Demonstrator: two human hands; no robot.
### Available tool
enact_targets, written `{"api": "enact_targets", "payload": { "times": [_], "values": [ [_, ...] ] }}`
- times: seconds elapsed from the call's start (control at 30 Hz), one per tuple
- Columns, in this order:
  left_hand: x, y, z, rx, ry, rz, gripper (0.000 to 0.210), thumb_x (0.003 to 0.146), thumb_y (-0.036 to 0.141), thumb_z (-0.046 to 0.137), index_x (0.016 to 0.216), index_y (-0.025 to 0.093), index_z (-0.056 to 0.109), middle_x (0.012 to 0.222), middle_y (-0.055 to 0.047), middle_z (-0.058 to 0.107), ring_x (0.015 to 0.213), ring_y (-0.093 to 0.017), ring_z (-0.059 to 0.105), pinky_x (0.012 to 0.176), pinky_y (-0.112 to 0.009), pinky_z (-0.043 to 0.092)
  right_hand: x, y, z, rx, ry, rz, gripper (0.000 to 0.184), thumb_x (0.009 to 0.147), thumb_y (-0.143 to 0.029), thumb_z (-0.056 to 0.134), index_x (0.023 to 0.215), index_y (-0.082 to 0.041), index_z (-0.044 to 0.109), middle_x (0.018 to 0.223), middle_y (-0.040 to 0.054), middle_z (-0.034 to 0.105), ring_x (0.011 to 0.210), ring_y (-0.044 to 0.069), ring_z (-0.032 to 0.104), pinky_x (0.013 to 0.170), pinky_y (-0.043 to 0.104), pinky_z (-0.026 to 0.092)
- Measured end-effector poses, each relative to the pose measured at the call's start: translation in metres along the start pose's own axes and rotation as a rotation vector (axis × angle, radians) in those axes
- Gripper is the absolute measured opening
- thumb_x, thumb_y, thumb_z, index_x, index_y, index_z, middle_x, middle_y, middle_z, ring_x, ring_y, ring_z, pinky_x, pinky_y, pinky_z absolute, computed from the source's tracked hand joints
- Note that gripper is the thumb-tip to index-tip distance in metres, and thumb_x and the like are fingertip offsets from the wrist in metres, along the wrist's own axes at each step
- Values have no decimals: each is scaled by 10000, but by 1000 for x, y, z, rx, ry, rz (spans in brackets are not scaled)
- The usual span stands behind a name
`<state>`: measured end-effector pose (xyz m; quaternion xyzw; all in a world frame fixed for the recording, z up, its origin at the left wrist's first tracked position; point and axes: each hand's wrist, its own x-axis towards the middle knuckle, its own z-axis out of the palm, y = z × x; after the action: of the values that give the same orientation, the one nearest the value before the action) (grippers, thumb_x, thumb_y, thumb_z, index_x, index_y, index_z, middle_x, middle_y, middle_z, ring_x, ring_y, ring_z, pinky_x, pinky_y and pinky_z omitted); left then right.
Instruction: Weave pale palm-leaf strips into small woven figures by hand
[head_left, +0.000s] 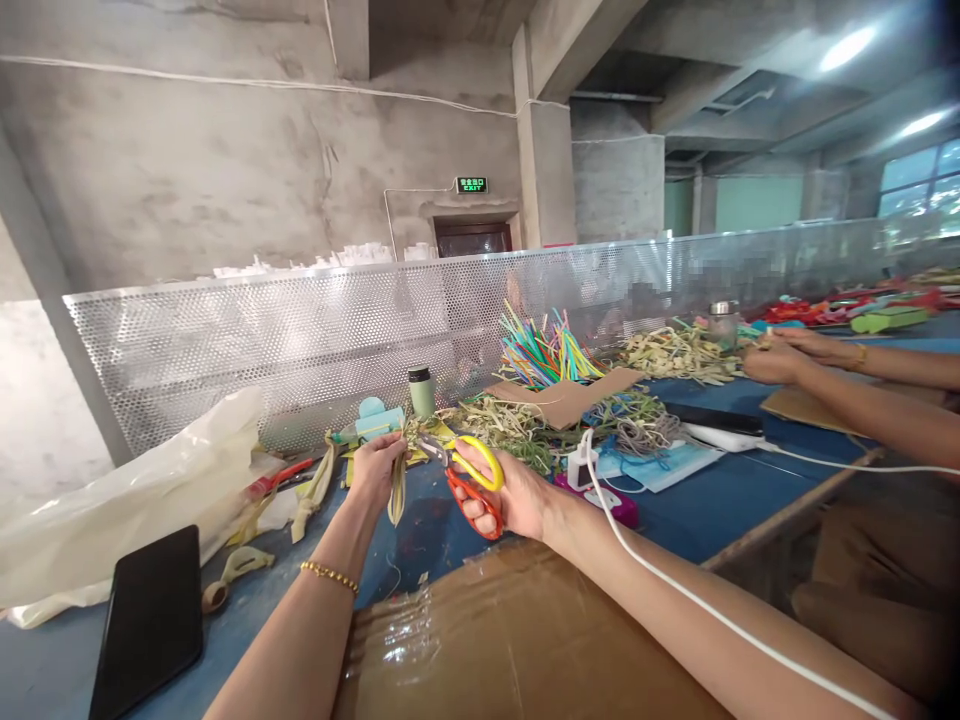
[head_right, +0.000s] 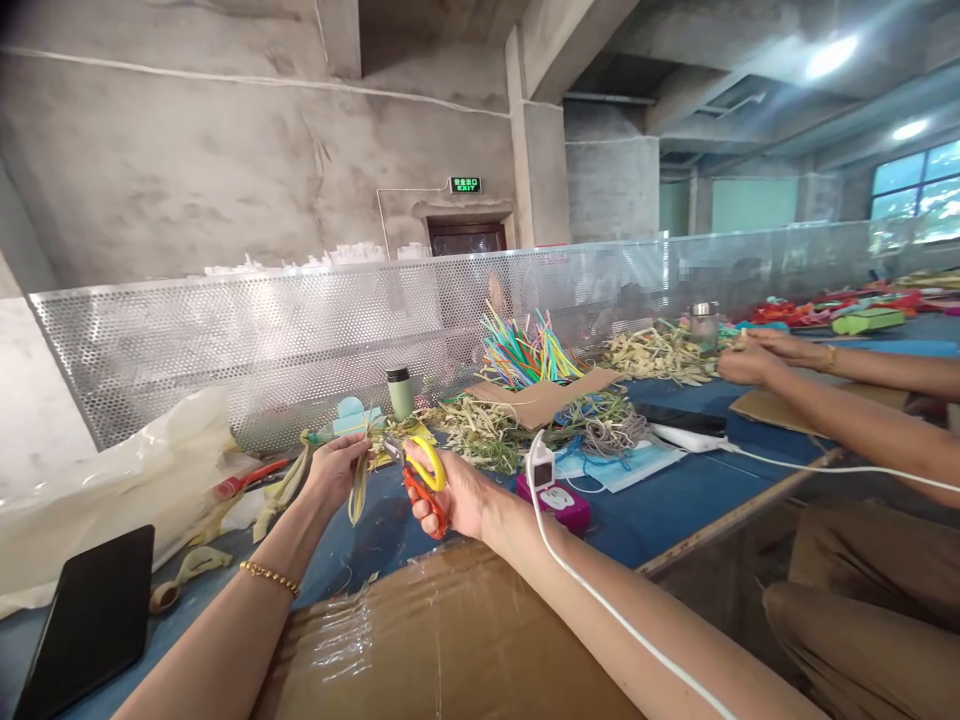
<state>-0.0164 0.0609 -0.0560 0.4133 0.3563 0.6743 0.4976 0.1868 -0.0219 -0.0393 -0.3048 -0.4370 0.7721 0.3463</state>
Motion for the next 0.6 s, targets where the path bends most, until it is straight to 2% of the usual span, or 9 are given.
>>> {"api": "enact_targets", "payload": {
  "times": [0.33, 0.6],
  "values": [
    [-7, -3, 11, -12, -71, -31, 194, 551, 86, 831, 656, 96, 668, 546, -19, 647, 452, -102, 575, 447, -202, 454, 7, -1, 10, -64, 50, -24, 471, 945, -599, 484, 747, -172, 503, 540, -35, 529, 358, 80, 466, 312, 177, 347],
    [-9, -4, 12, -3, -107, -41, 202, 551, 89, 824, 683, 94, 671, 573, -22, 657, 473, -102, 590, 462, -198, 456, 9, 5, 9, -88, 93, -105, 397, 934, -501, 570, 735, -167, 491, 525, -64, 479, 327, 39, 376, 305, 147, 291]
  ]
}}
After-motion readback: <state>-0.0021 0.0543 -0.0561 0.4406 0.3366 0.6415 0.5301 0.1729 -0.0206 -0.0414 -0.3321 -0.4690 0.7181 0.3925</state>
